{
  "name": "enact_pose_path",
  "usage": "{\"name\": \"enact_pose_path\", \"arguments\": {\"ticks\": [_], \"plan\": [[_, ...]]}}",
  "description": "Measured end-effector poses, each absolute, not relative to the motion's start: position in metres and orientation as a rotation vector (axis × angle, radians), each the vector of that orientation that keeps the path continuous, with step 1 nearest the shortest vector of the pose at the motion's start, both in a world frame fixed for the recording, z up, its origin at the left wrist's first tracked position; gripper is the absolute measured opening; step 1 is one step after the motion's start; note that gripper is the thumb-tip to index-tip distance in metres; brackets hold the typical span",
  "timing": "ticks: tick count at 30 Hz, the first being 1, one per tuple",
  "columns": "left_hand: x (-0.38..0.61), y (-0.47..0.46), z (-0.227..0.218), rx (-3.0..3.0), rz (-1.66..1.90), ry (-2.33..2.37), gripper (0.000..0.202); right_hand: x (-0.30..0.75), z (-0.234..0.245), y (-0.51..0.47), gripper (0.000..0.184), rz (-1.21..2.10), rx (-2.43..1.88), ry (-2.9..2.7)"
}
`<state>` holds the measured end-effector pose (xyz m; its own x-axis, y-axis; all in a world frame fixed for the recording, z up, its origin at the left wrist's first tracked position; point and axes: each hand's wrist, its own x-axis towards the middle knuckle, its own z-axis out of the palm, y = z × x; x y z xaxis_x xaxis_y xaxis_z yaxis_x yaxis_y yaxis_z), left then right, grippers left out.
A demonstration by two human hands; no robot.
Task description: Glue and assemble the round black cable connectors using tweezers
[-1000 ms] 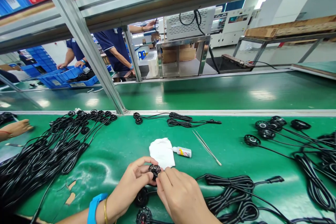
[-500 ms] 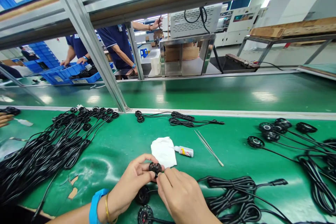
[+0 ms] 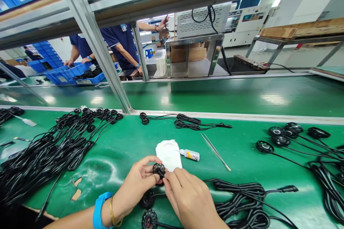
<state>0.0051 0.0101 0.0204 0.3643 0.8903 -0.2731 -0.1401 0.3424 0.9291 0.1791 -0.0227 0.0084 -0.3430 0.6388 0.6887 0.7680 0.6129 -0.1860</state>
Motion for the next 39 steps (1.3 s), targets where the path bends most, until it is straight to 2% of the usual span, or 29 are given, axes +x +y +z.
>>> {"name": "enact_pose_path", "arguments": {"ticks": [8,16,24,28,32,39], "plan": [[0.006,0.001,0.024,1.401,0.760,1.161,0.037,0.178,0.005,-0.024,0.024,-0.297,-1.132,-2.066],[-0.001,0.001,0.021,1.707,0.717,1.262,0.034,0.182,-0.005,-0.022,0.025,-0.061,-1.126,-2.101],[0.005,-0.001,0.021,1.346,0.760,1.124,0.035,0.181,0.003,-0.019,0.024,-0.009,-1.074,-2.073],[0.005,0.006,0.020,1.049,0.819,0.970,0.042,0.187,0.006,-0.018,0.015,0.148,-1.073,-2.027],[0.003,0.011,0.023,1.001,0.855,0.960,0.045,0.192,0.007,-0.018,0.009,0.404,-1.091,-1.941],[0.003,0.008,0.023,1.019,0.868,0.981,0.042,0.190,0.002,-0.019,0.010,0.405,-1.095,-1.914]]}}
